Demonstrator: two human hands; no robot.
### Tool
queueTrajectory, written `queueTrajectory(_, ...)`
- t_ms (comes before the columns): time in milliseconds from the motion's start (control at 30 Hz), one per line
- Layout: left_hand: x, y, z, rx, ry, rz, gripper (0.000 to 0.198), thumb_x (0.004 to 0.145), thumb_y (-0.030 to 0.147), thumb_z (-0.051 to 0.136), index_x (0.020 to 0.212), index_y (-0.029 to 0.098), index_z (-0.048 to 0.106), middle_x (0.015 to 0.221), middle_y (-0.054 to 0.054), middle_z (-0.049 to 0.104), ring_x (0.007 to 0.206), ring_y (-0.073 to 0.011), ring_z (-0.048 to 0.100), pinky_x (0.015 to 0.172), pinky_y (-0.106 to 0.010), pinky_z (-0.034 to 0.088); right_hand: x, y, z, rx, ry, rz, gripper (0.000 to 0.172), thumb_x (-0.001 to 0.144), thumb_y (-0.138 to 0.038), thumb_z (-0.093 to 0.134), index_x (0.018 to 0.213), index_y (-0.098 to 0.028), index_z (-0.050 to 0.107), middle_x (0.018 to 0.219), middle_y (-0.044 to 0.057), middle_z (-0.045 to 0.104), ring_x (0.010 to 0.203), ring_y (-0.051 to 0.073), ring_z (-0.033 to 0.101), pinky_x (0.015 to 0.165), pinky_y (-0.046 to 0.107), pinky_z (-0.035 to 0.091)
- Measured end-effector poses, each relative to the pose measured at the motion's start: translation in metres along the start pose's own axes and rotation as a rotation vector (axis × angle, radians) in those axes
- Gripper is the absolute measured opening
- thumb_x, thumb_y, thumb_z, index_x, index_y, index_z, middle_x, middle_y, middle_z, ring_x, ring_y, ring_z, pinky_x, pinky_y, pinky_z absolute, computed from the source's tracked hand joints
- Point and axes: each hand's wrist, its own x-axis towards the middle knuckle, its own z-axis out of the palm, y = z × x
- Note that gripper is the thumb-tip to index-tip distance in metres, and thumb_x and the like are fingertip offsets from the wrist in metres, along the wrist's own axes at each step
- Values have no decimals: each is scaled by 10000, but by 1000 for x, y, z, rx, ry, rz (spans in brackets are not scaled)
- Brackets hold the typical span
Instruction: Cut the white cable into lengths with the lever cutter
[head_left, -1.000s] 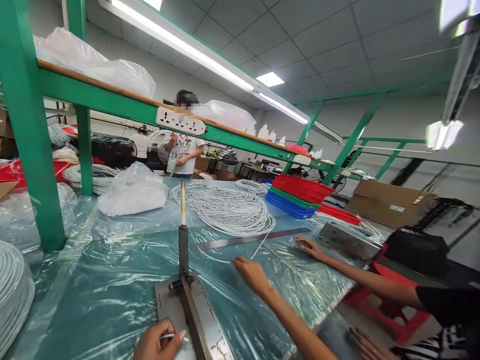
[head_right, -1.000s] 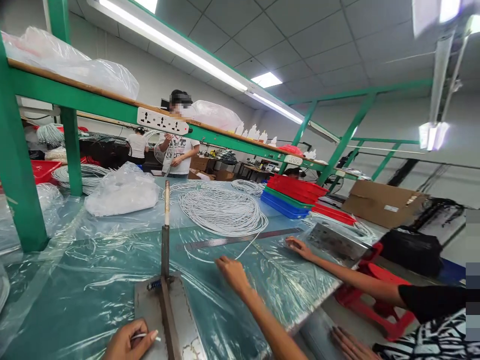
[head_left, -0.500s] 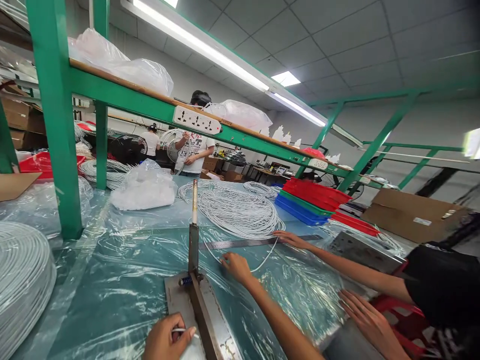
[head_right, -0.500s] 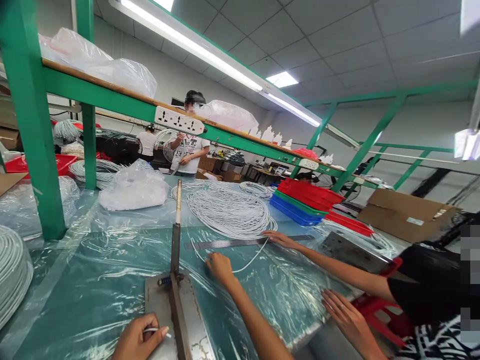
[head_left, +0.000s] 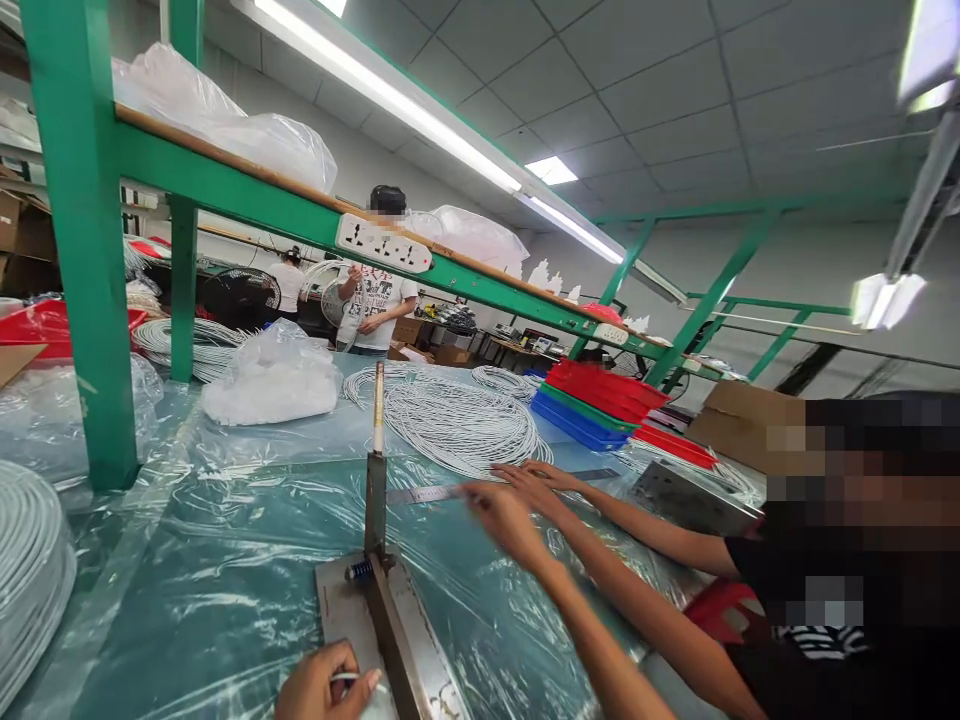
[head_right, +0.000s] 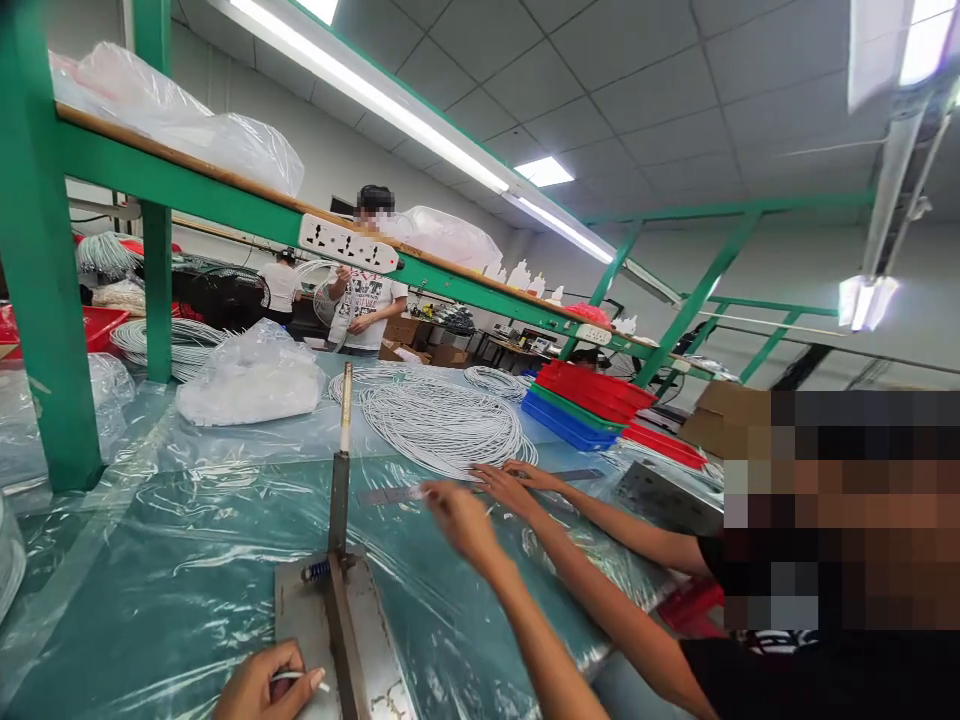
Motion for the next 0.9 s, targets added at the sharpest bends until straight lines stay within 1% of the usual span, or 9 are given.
queueTrajectory(67,-3,4,-2,9,24,21,393,740,565,396,594,202,354,561,32,383,568,-137,422,553,-233,236,-7,16,-65,18,292,58,352,936,-336,361,1046,-110,608,973,144,648,830,198,613,731,315,482)
queueTrajectory(133,-5,7,-4,10,34,31,392,751,556,396,591,201,358,554,33,378,566,-134,415,553,-231,229,-10,27,-115,37,602,108,429,914,-455,400,1066,-108,602,859,140,647,720,204,608,682,327,479)
queueTrajectory(233,-5,5,-5,6,3,44,398,772,557,396,600,198,373,559,33,374,566,-132,399,544,-232,217,-18,31,-132,66,673,91,444,859,-531,472,1001,-144,637,818,119,660,682,206,618,667,327,481)
queueTrajectory(300,-4,2,-5,6,-12,54,406,780,562,402,608,195,388,573,28,391,583,-137,409,548,-232,224,-27,24,-105,140,491,29,427,851,-524,475,941,-149,657,834,113,679,692,210,632,654,318,490)
queueTrajectory(433,-2,-2,-4,2,-13,66,419,785,576,406,617,193,402,577,25,403,592,-143,425,556,-235,233,-51,-7,-25,285,-107,-60,338,909,-381,421,978,-144,652,780,69,682,651,178,625,586,252,462)
queueTrajectory(500,-2,-2,-4,13,-9,71,417,787,574,397,620,192,404,572,27,398,585,-142,425,555,-236,228,-60,-23,5,265,-310,-74,282,918,-321,422,957,-164,652,770,34,677,629,150,616,578,219,434)
queueTrajectory(667,-3,0,-5,45,-26,50,413,773,578,395,627,192,412,587,21,413,599,-148,431,566,-234,241,-67,-33,46,159,-424,-48,155,881,-250,516,921,-197,655,720,-19,678,648,135,629,618,194,405)
queueTrajectory(800,-5,5,-6,19,-4,52,422,766,586,397,608,195,397,566,28,380,586,-146,408,561,-237,226,-60,-9,72,-51,-418,41,212,892,-166,475,973,-200,667,884,41,694,851,199,639,708,253,412)
queueTrajectory(900,-7,9,-6,-4,4,28,423,757,596,398,608,199,384,559,36,349,559,-138,388,536,-235,199,-50,13,87,-196,-428,94,221,931,-179,438,999,-151,646,923,78,673,861,201,628,748,307,439)
